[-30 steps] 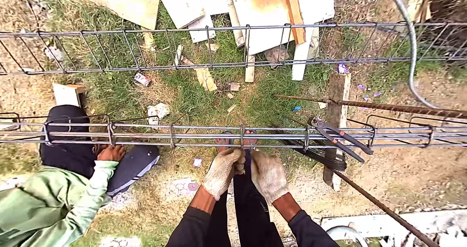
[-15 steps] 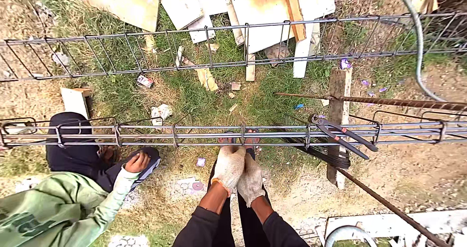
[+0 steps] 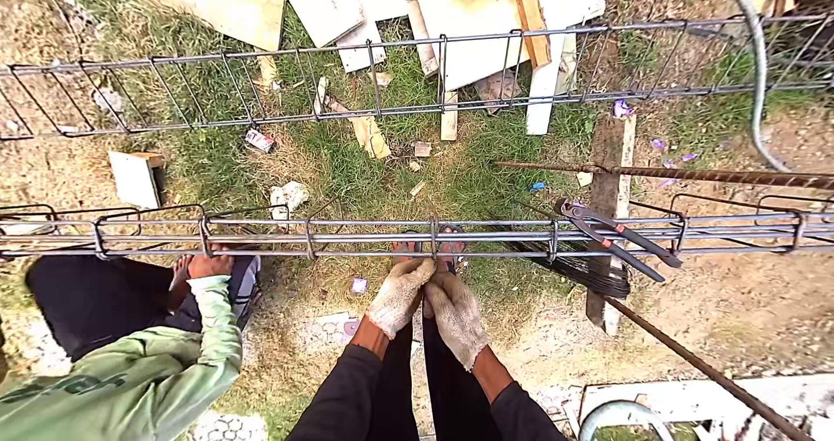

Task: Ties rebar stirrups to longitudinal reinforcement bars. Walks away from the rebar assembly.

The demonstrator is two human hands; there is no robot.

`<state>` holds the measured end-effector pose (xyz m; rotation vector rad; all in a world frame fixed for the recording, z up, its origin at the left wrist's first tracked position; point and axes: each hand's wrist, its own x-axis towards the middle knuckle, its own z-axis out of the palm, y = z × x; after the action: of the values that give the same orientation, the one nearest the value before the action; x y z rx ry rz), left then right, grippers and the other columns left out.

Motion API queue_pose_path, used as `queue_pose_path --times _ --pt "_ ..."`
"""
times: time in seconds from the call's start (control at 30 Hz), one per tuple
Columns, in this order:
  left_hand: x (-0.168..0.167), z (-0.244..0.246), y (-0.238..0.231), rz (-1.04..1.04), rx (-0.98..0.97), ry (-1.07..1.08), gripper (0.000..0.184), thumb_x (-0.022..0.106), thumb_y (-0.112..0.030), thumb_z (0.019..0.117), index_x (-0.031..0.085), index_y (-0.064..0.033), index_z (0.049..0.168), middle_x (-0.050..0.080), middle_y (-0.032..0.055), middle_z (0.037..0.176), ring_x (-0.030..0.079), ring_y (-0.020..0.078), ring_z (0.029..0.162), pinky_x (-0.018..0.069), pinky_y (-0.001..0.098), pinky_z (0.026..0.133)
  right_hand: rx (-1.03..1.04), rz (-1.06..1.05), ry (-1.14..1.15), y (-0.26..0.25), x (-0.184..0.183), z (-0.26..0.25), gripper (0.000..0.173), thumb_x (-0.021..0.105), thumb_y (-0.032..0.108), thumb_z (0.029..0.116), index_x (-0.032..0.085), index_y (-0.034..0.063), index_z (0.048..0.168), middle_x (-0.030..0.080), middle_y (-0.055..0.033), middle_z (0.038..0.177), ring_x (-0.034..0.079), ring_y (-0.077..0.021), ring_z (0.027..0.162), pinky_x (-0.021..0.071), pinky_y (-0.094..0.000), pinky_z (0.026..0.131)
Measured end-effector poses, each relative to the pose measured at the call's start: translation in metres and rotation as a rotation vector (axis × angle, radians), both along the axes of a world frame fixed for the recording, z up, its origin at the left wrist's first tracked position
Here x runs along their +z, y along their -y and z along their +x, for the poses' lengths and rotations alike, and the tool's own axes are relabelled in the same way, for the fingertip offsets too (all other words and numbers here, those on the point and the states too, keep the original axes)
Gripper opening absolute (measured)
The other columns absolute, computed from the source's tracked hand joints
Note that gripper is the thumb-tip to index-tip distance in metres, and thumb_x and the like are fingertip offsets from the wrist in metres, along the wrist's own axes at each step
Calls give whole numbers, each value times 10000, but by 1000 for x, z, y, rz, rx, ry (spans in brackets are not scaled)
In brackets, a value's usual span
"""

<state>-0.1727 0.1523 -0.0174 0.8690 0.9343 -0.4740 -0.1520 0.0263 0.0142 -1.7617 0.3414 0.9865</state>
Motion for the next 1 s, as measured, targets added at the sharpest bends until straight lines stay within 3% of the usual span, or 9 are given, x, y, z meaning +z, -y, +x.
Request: queue_pose_path --times 0.2,0.37,0.43,0.53,0.63,0.7,0.83,0.9,1.0 --pt "24 17 -3 269 -219 -24 199 669 -223 998 737 -71 888 680 55 725 639 143 637 551 330 609 -100 74 -47 -19 10 -4 241 486 108 1013 683 32 898 655 -29 678 647 -141 607 583 -345 623" --pt "43 28 8 627 -485 -152 262 683 -397 962 720 -149 885 668 1 775 656 155 756 560 440 743 -125 70 -39 -18 23 -3 254 516 112 1028 733 29 1131 757 -48 1045 697 -79 1021 564 -305 971" --pt "45 26 9 610 -396 -124 233 675 -346 969 722 -136 877 663 3 765 650 149 742 560 417 724 -104 91 -48 -15 28 2 248 517 123 1029 740 41 1100 754 -33 981 705 -83 942 585 -303 895" --pt "42 18 1 262 -90 -59 197 631 -215 1014 736 -65 943 696 56 778 664 150 707 574 338 666 -99 173 -99 -15 34 8 273 479 139 1043 698 20 933 639 -50 689 619 -163 603 559 -350 597" --pt "41 20 -4 170 -76 -59 175 647 -198 999 752 -68 949 708 60 808 664 149 744 568 337 701 -47 125 -109 -14 33 8 291 470 165 1046 682 32 898 597 -34 632 588 -166 554 539 -357 567" --pt "42 26 -1 296 -229 -86 163 721 -264 949 757 -114 895 702 23 763 661 134 705 564 356 673 6 13 -68 -15 31 5 261 492 175 1040 702 50 948 651 -18 692 640 -136 616 581 -354 626" --pt "50 41 10 543 -428 -272 212 750 -329 905 722 -143 807 654 8 699 633 162 672 527 430 648 125 -152 25 -15 32 6 280 501 200 1028 739 68 1092 754 -34 988 706 -109 990 570 -370 942" --pt "53 49 16 646 -585 -381 259 708 -395 922 720 -151 839 665 25 738 653 204 728 527 484 685 141 -151 22 -8 33 9 288 499 209 1032 739 71 1113 755 -35 1032 695 -104 1048 555 -365 984" --pt "55 54 22 724 -664 -417 283 667 -405 947 710 -135 877 677 55 775 672 245 780 535 530 726 95 -48 -59 1 34 15 266 508 185 1028 737 80 1114 750 -16 997 701 -86 974 579 -340 918"
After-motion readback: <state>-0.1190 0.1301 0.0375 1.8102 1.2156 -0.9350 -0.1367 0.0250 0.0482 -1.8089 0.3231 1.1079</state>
